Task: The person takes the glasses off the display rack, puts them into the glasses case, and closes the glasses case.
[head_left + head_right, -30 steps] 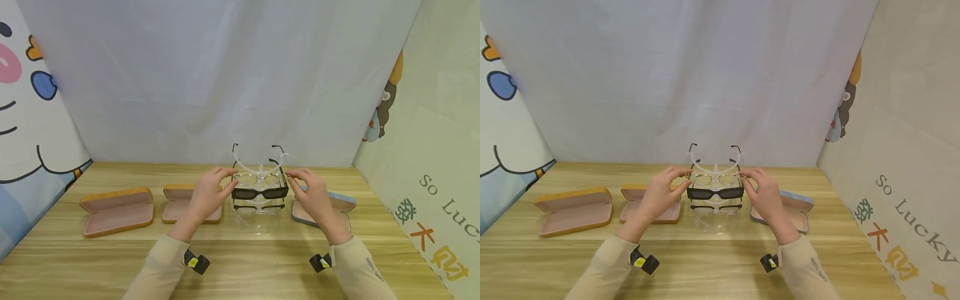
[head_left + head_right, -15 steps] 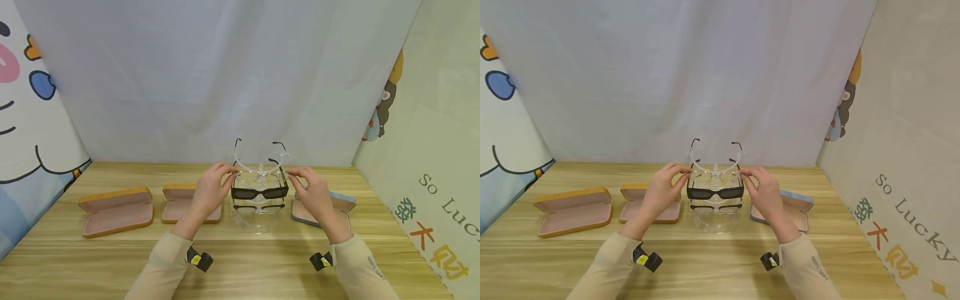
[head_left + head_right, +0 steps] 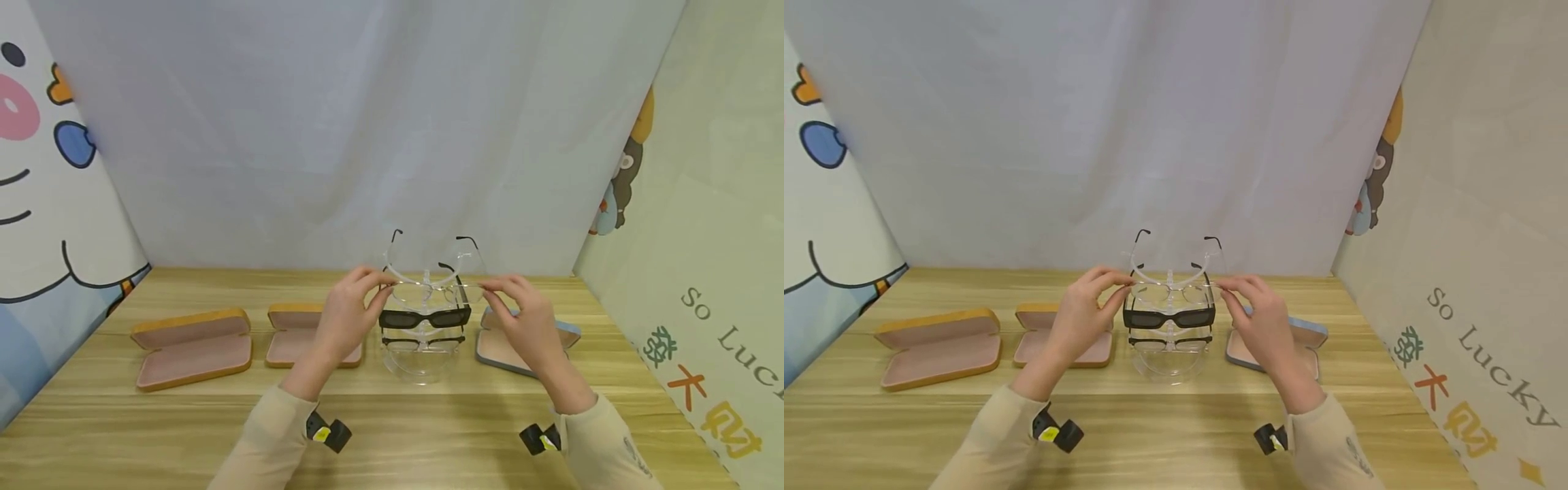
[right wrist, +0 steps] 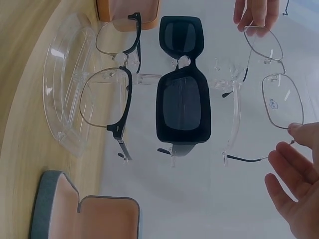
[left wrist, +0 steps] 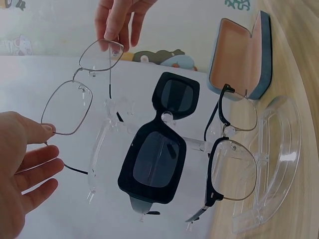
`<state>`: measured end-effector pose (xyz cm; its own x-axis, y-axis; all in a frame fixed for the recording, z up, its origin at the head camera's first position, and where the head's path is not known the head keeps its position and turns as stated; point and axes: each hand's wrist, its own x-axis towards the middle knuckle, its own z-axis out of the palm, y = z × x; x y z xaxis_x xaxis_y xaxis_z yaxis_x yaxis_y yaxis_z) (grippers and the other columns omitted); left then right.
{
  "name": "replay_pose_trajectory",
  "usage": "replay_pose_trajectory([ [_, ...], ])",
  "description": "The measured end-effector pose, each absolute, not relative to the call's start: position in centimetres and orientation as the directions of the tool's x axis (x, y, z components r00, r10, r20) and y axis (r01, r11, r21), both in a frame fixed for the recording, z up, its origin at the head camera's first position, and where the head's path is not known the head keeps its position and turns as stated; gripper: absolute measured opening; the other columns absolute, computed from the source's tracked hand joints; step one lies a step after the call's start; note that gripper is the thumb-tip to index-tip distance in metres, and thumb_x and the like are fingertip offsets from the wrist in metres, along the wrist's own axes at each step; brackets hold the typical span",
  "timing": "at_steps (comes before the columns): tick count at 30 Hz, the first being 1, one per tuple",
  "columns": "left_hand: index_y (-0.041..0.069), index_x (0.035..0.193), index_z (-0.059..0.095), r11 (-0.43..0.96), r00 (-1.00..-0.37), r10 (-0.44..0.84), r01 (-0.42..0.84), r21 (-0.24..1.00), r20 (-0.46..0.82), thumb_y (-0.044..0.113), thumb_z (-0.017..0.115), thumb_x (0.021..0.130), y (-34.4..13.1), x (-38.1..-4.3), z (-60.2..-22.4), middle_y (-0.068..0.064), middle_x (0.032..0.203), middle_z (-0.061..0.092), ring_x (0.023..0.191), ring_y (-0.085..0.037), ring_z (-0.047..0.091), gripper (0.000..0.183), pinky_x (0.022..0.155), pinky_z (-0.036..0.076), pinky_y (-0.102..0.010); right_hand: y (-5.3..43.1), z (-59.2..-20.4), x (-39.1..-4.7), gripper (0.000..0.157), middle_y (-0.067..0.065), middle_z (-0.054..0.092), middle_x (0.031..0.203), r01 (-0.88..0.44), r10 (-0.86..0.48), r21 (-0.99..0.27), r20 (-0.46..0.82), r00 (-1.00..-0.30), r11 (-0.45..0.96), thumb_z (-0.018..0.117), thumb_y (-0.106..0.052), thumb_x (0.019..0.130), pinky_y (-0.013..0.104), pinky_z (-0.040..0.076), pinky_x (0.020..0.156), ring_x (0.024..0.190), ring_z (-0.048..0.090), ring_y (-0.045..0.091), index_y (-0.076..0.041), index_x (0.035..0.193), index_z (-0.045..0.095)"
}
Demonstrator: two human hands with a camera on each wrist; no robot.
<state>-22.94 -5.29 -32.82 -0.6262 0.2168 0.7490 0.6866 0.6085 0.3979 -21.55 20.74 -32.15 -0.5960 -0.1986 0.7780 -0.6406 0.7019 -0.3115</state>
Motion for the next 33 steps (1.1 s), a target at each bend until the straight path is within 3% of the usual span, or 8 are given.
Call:
replay_pose_trajectory([
  [6,0.012,0.094,0.069,0.566,-0.625,0.201,0.702,0.431,0.754,0.009,0.064,0.084,-4.9,-22.4,-32.7,-0.003,0.099,0.06,0.092,-0.016,0.06,0.011,0.077,0.051,-0.027,21.0,-32.4,-20.8,0.019,0.005,0.064,0.097,-0.65,-0.173,-0.314,0.802,-0.572,0.692,0.068,0.001,0.077,0.012,0.044,0.079,0.088,0.061,0.02,-0.006,0.095,0.07],
  [12,0.01,0.093,0.069,0.527,-0.631,0.188,0.711,0.465,0.753,0.009,0.064,0.084,-4.6,-21.9,-32.6,-0.006,0.103,0.06,0.094,-0.018,0.06,0.01,0.078,0.052,-0.027,21.0,-32.2,-20.2,0.021,0.008,0.064,0.097,-0.689,-0.174,-0.296,0.834,-0.524,0.661,0.067,0.006,0.077,0.006,0.043,0.078,0.088,0.061,0.018,-0.003,0.095,0.069],
  [19,0.009,0.093,0.069,0.517,-0.628,0.183,0.716,0.469,0.756,0.007,0.064,0.084,-4.5,-21.4,-32.3,-0.006,0.104,0.061,0.093,-0.017,0.06,0.01,0.075,0.052,-0.027,21.1,-31.8,-19.5,0.022,0.007,0.064,0.095,-0.699,-0.167,-0.31,0.835,-0.524,0.645,0.066,0.008,0.076,0.006,0.047,0.065,0.087,0.06,0.007,-0.003,0.095,0.069],
  [33,0.007,0.094,0.068,0.487,-0.589,0.223,0.757,0.435,0.776,0.004,0.063,0.084,-4.2,-20.7,-31.9,-0.002,0.097,0.067,0.089,-0.011,0.063,0.012,0.075,0.051,-0.021,21.5,-31.5,-18.7,0.026,0.007,0.064,0.095,-0.693,-0.17,-0.26,0.857,-0.487,0.673,0.069,0.01,0.073,0.006,0.047,0.064,0.087,0.059,0.005,-0.003,0.095,0.07],
])
